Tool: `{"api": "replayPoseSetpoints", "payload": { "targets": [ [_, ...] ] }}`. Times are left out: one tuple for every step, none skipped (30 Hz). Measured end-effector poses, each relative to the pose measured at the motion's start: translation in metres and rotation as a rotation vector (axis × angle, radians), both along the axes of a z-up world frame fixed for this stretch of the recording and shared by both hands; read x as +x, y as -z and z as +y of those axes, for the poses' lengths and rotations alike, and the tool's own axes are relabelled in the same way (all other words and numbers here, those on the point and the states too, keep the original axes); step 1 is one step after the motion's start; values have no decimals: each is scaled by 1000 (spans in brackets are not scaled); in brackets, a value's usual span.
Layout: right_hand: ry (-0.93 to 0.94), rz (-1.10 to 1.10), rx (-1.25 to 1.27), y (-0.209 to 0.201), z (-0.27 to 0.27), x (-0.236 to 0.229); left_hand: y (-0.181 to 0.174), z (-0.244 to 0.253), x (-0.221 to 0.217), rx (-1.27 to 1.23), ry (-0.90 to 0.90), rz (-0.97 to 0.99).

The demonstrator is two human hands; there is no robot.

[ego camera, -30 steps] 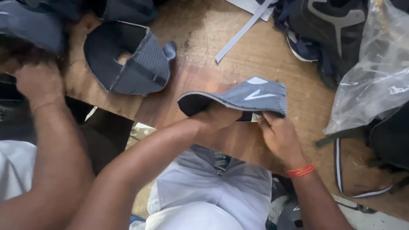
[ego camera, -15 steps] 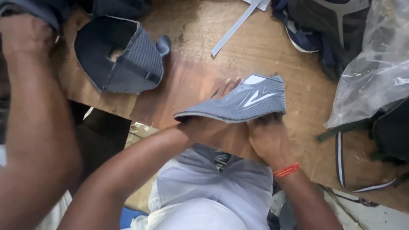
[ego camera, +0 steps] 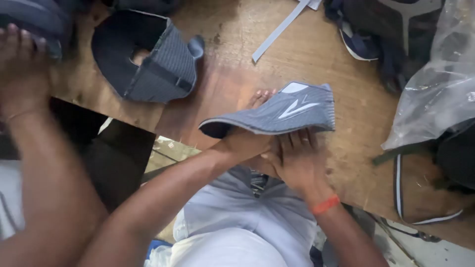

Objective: Manually assembling and turning shoe upper components at a manufacturing workbench.

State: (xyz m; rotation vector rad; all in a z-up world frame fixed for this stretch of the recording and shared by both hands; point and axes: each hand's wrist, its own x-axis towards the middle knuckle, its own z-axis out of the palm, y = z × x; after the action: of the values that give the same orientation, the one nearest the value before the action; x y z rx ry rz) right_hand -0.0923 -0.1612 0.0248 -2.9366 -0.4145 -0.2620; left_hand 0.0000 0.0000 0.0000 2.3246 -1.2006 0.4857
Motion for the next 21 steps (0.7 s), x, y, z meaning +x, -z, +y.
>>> {"api": "replayPoseSetpoints", "payload": {
  "targets": [
    [-2, -5, 1, 1, 2, 4, 3, 1, 3, 1, -2, -5],
    [-35, -9, -21, 2, 4, 9, 6, 3, 5, -22, 23, 39],
    [-69, -17, -45, 2, 6, 14, 8, 3, 9, -48, 48, 78],
    [-69, -27, -47, -3, 4, 15, 13, 3, 12, -49, 47, 68],
    [-102, -68, 7, -8, 3, 16, 18, 4, 15, -1, 40, 91],
    [-136, -110, 61, -12, 2, 16, 24, 5, 19, 47, 33, 113],
    [-136, -115, 61, -11, 1, 17, 20, 5, 17, 47, 33, 109],
    [-136, -119, 54, -11, -1, 18, 16, 5, 16, 59, 42, 99],
    [-129, -124, 46, -12, -4, 19, 11, 3, 15, 71, 58, 89],
    [-123, -129, 45, -13, -1, 15, 2, 1, 13, 71, 65, 84],
    [-90, -142, 26, -13, 1, 15, -8, -1, 13, 170, 8, 212],
    [-58, -154, 7, -14, 3, 15, -16, -4, 13, 269, -48, 339],
    [-56, -154, 5, -17, 4, 15, -12, -4, 8, 268, -46, 339],
    [34, -44, 23, -19, 4, 15, -7, -4, 3, 187, -77, 251],
    [128, 68, 40, -21, 2, 15, -1, -6, -3, 106, -104, 163],
    [133, 69, 38, -10, -1, 15, -2, -5, -10, 104, -100, 164],
    [132, -6, 16, 1, -4, 15, -4, -5, -16, 83, -110, -15],
    [130, -80, -6, 11, -7, 17, -5, -4, -22, 60, -119, -193],
    [132, -78, -8, 0, 0, 19, -15, -1, -26, 59, -118, -190],
    [277, 82, 162, -11, 7, 22, -25, 2, -31, 79, 13, -118],
    [421, 240, 330, -22, 13, 24, -36, 5, -36, 97, 143, -48]
  ]
}}
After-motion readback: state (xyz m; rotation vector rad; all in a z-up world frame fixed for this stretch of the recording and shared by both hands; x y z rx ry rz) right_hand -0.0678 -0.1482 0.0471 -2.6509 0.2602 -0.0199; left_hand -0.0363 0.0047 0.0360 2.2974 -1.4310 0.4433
